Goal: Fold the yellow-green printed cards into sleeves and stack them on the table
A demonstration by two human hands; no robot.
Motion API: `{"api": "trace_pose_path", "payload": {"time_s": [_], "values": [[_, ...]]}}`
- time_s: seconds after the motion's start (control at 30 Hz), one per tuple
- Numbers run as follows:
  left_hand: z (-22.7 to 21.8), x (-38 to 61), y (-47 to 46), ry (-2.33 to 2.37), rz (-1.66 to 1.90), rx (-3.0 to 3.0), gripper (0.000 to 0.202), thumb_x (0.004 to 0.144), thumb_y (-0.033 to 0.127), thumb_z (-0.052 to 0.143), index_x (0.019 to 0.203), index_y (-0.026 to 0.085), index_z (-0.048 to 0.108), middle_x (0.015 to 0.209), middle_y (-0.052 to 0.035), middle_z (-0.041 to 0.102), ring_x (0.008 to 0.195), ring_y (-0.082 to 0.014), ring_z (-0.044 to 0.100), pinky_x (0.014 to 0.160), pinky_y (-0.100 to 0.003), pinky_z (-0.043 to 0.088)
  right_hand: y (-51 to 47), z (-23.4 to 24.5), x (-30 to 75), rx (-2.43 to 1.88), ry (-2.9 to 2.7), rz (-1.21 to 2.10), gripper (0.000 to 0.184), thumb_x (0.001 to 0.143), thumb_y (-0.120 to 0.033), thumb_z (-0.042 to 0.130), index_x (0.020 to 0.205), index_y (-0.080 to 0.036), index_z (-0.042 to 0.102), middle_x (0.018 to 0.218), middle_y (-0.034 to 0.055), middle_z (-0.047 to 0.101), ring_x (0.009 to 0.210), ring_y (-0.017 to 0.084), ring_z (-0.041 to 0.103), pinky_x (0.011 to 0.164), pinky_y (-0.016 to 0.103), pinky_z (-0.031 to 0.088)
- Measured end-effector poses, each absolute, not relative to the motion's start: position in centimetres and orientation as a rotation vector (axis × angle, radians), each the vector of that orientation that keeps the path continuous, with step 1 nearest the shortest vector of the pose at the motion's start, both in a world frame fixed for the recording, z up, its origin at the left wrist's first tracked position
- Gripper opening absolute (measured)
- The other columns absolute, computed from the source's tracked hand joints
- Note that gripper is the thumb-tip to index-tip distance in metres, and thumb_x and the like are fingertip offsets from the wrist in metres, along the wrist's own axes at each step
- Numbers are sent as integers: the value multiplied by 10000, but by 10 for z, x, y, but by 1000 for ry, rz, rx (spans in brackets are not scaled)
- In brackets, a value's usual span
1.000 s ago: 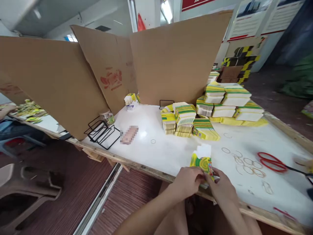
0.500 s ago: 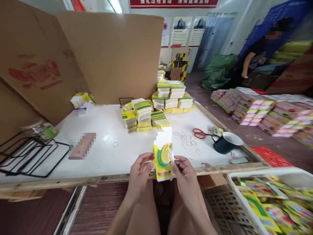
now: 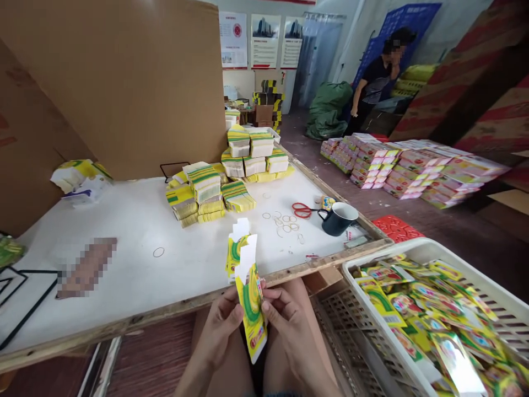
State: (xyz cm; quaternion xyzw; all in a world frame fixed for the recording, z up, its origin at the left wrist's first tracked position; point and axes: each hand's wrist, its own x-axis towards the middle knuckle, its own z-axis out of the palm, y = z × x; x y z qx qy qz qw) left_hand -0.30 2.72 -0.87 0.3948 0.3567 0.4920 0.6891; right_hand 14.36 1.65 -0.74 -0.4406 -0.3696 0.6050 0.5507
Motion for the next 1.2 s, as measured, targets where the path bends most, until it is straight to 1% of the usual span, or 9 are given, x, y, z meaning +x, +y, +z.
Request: {"api": "trace_pose_path", "payload": {"time_s": [0.2, 0.3, 0.47, 0.63, 0.83, 0.93, 1.03, 1.1, 1.2], "values": [[-12, 11, 28, 929, 1124, 778, 321, 757, 432, 663, 953, 180, 695, 934, -78, 762, 918, -274, 682, 812, -386, 527, 12, -13, 145, -1168, -997, 1364, 283, 761, -437, 675, 779, -156, 650, 763, 58, 698, 707, 195, 639, 660, 307, 531], [-10, 14, 28, 1015, 1153, 846, 393, 748, 387, 686, 1071, 182, 602, 987, -83, 747, 950, -261, 675, 805, -356, 529, 9, -16, 145, -1258, -1047, 1238, 265, 805, -428, 623, 762, -166, 616, 754, 56, 682, 712, 194, 628, 656, 295, 524], [-7, 6, 21, 1096, 1100, 1041, 653, 788, 325, 652, 1324, 252, 287, 1131, -96, 695, 1068, -259, 633, 864, -368, 514, 10, -14, 154, -1192, -1178, 1179, 349, 807, -334, 636, 1119, -209, 542, 991, 68, 664, 895, 218, 639, 776, 315, 531], [0, -6, 13, 962, 956, 1101, 546, 827, 282, 609, 1317, 293, 367, 1178, -70, 671, 1121, -261, 593, 937, -374, 463, 9, -4, 168, -1049, -1314, 1271, 454, 844, -300, 585, 1276, -266, 449, 1124, 76, 606, 918, 205, 624, 774, 306, 525], [6, -8, 8, 773, 859, 1019, 311, 785, 208, 669, 1057, 262, 528, 931, -31, 730, 857, -204, 670, 719, -272, 482, 9, 8, 177, -1043, -1472, 1429, 164, 908, -333, 493, 945, -215, 601, 853, 19, 625, 770, 156, 587, 648, 233, 467], [5, -5, 5, 737, 874, 941, 563, 794, 191, 664, 1264, 319, 382, 984, -32, 719, 899, -201, 663, 778, -304, 479, 11, 9, 176, -1092, -1513, 1314, 219, 923, -323, 465, 855, -205, 635, 799, 22, 631, 765, 158, 596, 675, 239, 466], [5, -3, 5, 685, 859, 915, 728, 802, 197, 655, 1387, 332, 243, 1105, -66, 684, 1022, -236, 633, 861, -365, 469, 12, 6, 175, -1125, -1440, 1200, 208, 906, -316, 493, 1060, -236, 608, 990, 60, 640, 894, 189, 613, 745, 273, 495], [6, -3, 6, 675, 841, 952, 578, 800, 210, 654, 1313, 291, 402, 1132, -83, 676, 1051, -256, 621, 852, -354, 478, 12, 3, 178, -1116, -1418, 1175, 276, 900, -317, 500, 1160, -258, 573, 1090, 73, 619, 992, 209, 596, 813, 306, 499], [2, -4, 7, 782, 871, 1053, 400, 804, 226, 646, 1188, 262, 542, 1155, -79, 676, 1079, -266, 611, 825, -319, 497, 12, 2, 184, -1101, -1502, 1140, 283, 921, -342, 435, 1060, -251, 664, 1048, 71, 628, 1044, 228, 563, 901, 354, 457]]}}
